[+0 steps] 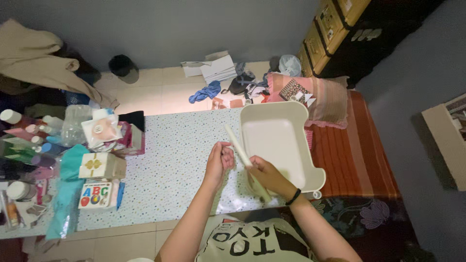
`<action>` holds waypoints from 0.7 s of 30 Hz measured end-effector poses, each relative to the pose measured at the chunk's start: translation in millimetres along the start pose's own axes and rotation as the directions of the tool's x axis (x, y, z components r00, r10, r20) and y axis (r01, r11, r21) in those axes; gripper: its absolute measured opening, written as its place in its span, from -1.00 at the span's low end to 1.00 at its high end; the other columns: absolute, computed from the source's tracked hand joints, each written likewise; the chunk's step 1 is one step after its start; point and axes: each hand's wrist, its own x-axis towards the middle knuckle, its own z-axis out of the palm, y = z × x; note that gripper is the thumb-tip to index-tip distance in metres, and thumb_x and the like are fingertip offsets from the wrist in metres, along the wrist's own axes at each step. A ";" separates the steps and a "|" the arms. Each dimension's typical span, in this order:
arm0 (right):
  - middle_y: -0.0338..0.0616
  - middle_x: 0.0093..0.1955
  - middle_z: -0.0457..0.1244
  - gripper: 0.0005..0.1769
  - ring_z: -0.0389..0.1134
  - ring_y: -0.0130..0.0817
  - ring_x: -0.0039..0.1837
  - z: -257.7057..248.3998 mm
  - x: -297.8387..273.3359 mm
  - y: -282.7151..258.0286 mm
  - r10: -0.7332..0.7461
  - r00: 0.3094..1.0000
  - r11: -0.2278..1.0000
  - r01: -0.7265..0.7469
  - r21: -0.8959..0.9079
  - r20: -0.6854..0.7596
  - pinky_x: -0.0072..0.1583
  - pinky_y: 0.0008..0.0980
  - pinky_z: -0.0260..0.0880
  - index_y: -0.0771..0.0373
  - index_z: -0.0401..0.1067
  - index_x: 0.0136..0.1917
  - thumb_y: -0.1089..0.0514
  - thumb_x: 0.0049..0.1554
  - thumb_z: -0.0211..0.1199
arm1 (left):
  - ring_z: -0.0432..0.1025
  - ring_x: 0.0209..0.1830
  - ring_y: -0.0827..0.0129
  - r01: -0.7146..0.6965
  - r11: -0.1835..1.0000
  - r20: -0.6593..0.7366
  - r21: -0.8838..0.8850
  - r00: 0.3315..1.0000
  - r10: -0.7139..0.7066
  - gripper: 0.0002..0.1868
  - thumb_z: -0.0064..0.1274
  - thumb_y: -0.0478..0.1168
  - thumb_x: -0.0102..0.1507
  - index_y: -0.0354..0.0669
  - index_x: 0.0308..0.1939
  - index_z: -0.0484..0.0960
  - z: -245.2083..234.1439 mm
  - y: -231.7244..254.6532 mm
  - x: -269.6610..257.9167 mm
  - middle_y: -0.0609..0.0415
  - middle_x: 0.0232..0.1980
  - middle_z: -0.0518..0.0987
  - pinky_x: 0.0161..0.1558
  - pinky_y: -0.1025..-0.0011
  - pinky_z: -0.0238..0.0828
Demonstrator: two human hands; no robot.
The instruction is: The person assembles a three-tier rolling storage cart by inserting vertical poles into the shelf trays. They then remove items from the cart and place them onto a nearby table.
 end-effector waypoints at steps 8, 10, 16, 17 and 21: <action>-0.25 -0.45 0.18 -0.75 0.20 -0.45 -0.51 -82.7 37.0 18.1 0.086 0.985 0.973 -0.115 -0.198 -0.148 -0.45 -0.42 0.20 0.29 0.32 0.01 0.04 0.25 0.17 | 0.30 -0.50 0.46 -0.010 0.998 0.042 0.062 0.999 0.007 -0.54 -0.39 0.06 0.51 -0.24 -0.08 0.47 35.3 -30.5 29.7 0.10 -0.41 0.44 -0.41 0.45 0.29; -0.20 -0.45 0.21 -0.71 0.26 -0.39 -0.51 -93.8 49.4 27.9 0.127 0.984 0.962 -0.153 -0.228 -0.125 -0.46 -0.39 0.25 0.32 0.29 0.00 0.03 0.24 0.18 | 0.29 -0.52 0.45 -0.022 0.998 0.032 0.057 0.999 0.020 -0.54 -0.39 0.06 0.51 -0.24 -0.09 0.48 38.1 -36.1 34.6 0.10 -0.42 0.44 -0.43 0.45 0.29; -0.07 -0.33 0.26 -0.60 0.44 -0.17 -0.41 -117.0 80.0 39.2 0.294 0.955 0.912 -0.265 -0.315 0.049 -0.38 -0.26 0.48 0.35 0.20 0.01 -0.01 0.21 0.24 | 0.30 -0.50 0.47 -0.050 0.998 -0.035 0.033 0.998 0.051 -0.56 -0.38 0.03 0.51 -0.24 -0.10 0.48 34.4 -46.1 36.1 0.11 -0.40 0.46 -0.41 0.45 0.31; -0.05 -0.32 0.26 -0.60 0.44 -0.14 -0.40 -119.7 86.2 39.1 0.322 0.944 0.904 -0.286 -0.318 0.068 -0.37 -0.23 0.51 0.35 0.19 0.02 0.00 0.20 0.25 | 0.31 -0.48 0.47 -0.053 0.998 -0.043 0.017 0.998 0.053 -0.56 -0.38 0.02 0.52 -0.25 -0.10 0.48 32.7 -46.8 35.6 0.11 -0.39 0.46 -0.40 0.46 0.31; 0.06 -0.28 0.28 -0.57 0.47 -0.04 -0.35 -122.6 105.2 49.4 0.450 0.888 0.826 -0.374 -0.421 0.094 -0.31 -0.16 0.57 0.40 0.17 0.00 0.00 0.21 0.25 | 0.32 -0.47 0.45 -0.081 0.997 -0.067 -0.016 0.995 0.080 -0.60 -0.36 -0.01 0.50 -0.23 -0.10 0.49 26.3 -49.7 31.7 0.10 -0.39 0.47 -0.39 0.45 0.31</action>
